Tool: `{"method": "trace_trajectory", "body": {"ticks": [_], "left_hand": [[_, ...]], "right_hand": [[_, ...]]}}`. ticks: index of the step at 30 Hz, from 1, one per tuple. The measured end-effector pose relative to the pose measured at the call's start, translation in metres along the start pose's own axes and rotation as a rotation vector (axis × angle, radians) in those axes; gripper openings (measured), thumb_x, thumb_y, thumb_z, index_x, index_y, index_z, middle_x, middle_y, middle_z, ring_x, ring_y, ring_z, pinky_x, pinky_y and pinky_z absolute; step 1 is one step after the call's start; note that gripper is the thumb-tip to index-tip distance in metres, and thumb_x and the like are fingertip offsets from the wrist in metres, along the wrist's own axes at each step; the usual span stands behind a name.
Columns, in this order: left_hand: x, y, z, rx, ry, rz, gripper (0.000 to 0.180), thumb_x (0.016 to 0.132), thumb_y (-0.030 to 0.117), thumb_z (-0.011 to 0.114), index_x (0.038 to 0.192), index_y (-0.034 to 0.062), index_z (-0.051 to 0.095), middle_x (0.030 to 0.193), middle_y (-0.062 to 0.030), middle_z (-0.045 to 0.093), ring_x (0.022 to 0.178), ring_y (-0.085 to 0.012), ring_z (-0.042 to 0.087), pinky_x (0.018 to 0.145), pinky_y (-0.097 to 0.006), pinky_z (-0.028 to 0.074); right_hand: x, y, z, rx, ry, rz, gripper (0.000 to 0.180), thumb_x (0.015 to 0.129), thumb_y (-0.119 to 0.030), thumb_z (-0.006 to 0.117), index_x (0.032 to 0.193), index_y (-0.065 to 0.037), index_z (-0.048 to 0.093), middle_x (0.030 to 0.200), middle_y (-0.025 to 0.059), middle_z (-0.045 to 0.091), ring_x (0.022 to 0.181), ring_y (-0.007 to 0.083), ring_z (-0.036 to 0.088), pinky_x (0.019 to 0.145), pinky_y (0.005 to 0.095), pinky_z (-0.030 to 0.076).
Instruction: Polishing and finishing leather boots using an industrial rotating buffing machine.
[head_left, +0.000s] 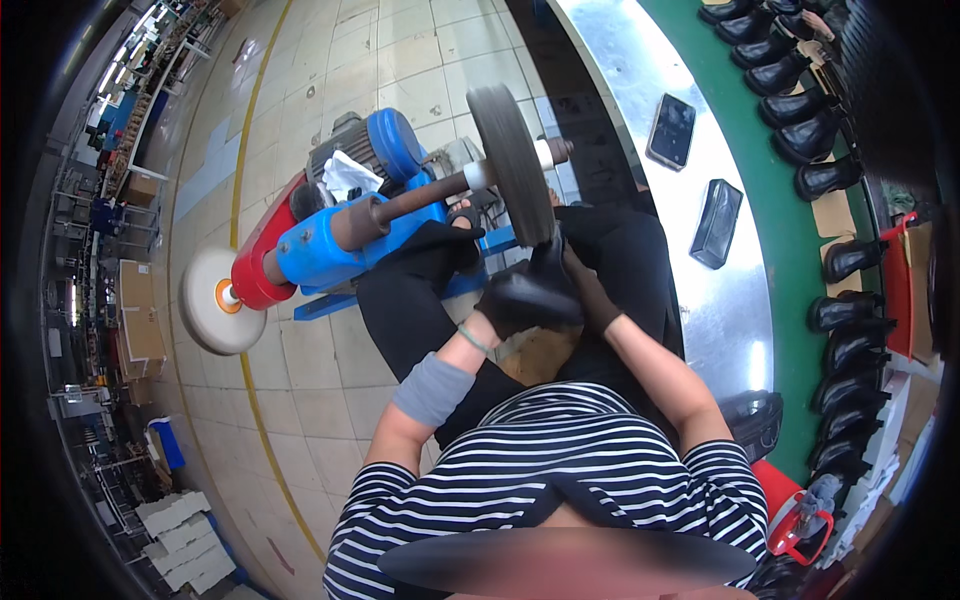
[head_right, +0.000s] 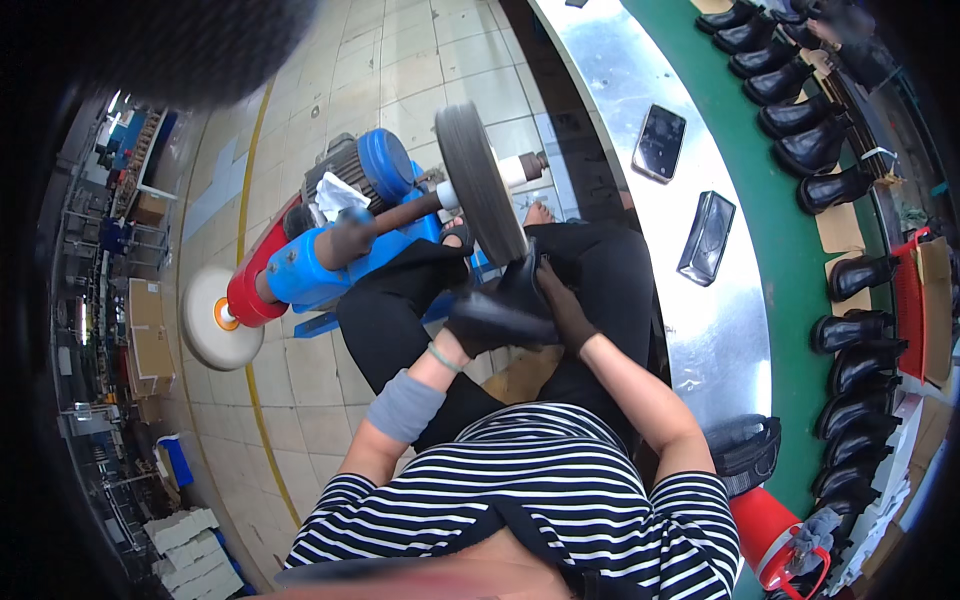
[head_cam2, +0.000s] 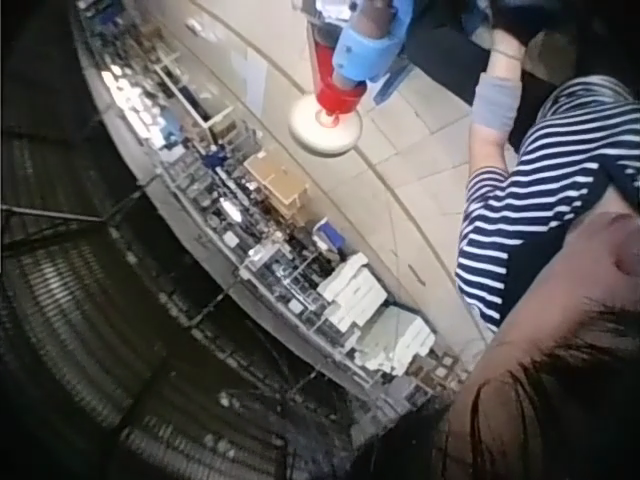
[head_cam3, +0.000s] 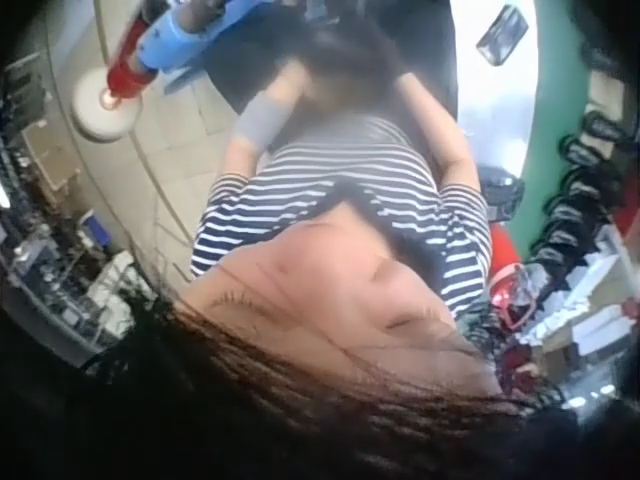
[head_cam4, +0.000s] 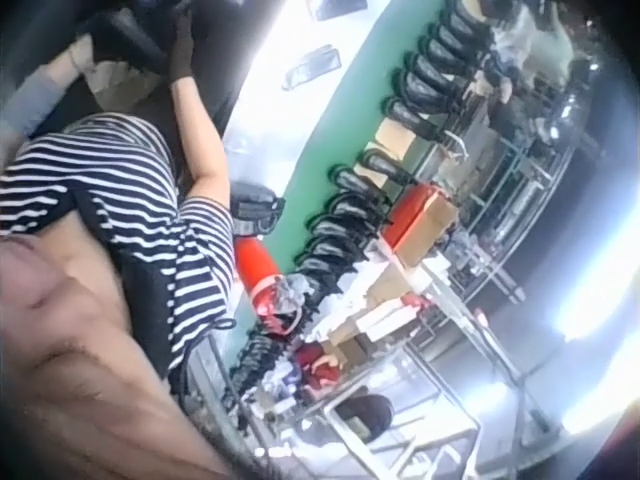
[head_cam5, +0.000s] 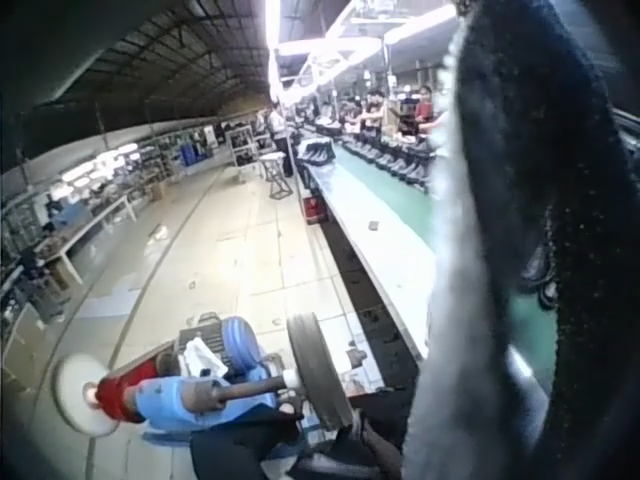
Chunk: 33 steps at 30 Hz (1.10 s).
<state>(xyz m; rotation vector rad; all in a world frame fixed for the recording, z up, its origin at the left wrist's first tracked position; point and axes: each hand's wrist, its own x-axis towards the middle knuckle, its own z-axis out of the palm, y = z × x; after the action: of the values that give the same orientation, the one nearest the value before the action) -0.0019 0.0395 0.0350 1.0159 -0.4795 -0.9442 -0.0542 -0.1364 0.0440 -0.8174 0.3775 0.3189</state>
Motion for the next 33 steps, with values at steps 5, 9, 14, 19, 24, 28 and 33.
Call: {"method": "trace_trajectory", "body": {"ticks": [5, 9, 14, 19, 24, 28, 33], "left_hand": [[0.031, -0.019, -0.019, 0.270, -0.014, 0.239, 0.039, 0.091, 0.019, 0.055, 0.127, 0.0041, 0.050, 0.133, -0.0139, 0.048, 0.124, -0.0250, 0.044, 0.106, -0.041, 0.035], [0.028, -0.010, -0.015, 1.207, -0.116, 0.209, 0.054, 0.094, 0.038, 0.043, 0.140, 0.0124, 0.033, 0.143, -0.0095, 0.036, 0.130, -0.0250, 0.035, 0.109, -0.039, 0.029], [0.010, 0.023, -0.006, -0.890, 0.042, -0.387, 0.047, 0.091, 0.026, 0.045, 0.126, -0.0054, 0.046, 0.117, -0.0185, 0.059, 0.105, -0.0301, 0.060, 0.097, -0.040, 0.046], [-0.004, -0.010, -0.001, -0.716, 0.507, -0.132, 0.026, 0.080, 0.018, 0.056, 0.095, -0.0018, 0.064, 0.096, -0.0141, 0.067, 0.087, -0.0252, 0.065, 0.085, -0.035, 0.051], [0.025, -0.021, 0.018, -0.621, 0.576, -0.083, 0.028, 0.080, 0.020, 0.058, 0.099, 0.0010, 0.065, 0.097, -0.0107, 0.068, 0.088, -0.0254, 0.064, 0.085, -0.037, 0.050], [0.038, -0.024, 0.022, -0.748, 0.578, 0.003, 0.033, 0.085, 0.026, 0.057, 0.107, 0.0015, 0.063, 0.102, -0.0106, 0.066, 0.092, -0.0247, 0.064, 0.086, -0.036, 0.049], [0.032, -0.034, 0.009, -0.658, 0.661, 0.085, 0.036, 0.088, 0.027, 0.054, 0.112, 0.0013, 0.061, 0.106, -0.0102, 0.065, 0.095, -0.0241, 0.063, 0.087, -0.034, 0.048]], "right_hand": [[0.051, 0.005, -0.060, -0.155, 0.147, 0.069, 0.038, 0.097, -0.028, 0.043, 0.127, -0.006, 0.048, 0.113, 0.0065, 0.059, 0.099, 0.0169, 0.057, 0.089, 0.0298, 0.043], [0.073, -0.018, -0.075, -0.982, -0.113, -0.257, 0.033, 0.093, -0.018, 0.044, 0.122, -0.003, 0.050, 0.115, 0.0180, 0.059, 0.106, 0.0252, 0.058, 0.090, 0.0330, 0.043], [0.068, -0.073, -0.044, -1.389, -0.302, -0.391, 0.036, 0.091, -0.020, 0.046, 0.120, 0.001, 0.052, 0.116, 0.0188, 0.059, 0.102, 0.0273, 0.060, 0.090, 0.0337, 0.044], [0.056, -0.065, -0.037, -0.018, 0.022, 0.341, 0.052, 0.085, -0.050, 0.055, 0.109, -0.004, 0.060, 0.098, 0.0063, 0.064, 0.084, 0.0176, 0.060, 0.080, 0.0301, 0.046], [0.077, -0.044, -0.059, 0.062, 0.128, 0.145, 0.057, 0.082, -0.055, 0.058, 0.108, -0.005, 0.060, 0.097, 0.0062, 0.063, 0.084, 0.0161, 0.058, 0.076, 0.0296, 0.047], [0.086, -0.043, -0.058, -0.059, 0.224, -0.030, 0.064, 0.084, -0.058, 0.054, 0.111, 0.000, 0.059, 0.100, 0.0085, 0.061, 0.096, 0.0158, 0.057, 0.085, 0.0271, 0.042], [0.091, -0.046, -0.032, -0.249, 0.112, -0.248, 0.059, 0.093, -0.049, 0.046, 0.116, 0.004, 0.055, 0.108, 0.0112, 0.060, 0.105, 0.0182, 0.055, 0.095, 0.0276, 0.037]]}}
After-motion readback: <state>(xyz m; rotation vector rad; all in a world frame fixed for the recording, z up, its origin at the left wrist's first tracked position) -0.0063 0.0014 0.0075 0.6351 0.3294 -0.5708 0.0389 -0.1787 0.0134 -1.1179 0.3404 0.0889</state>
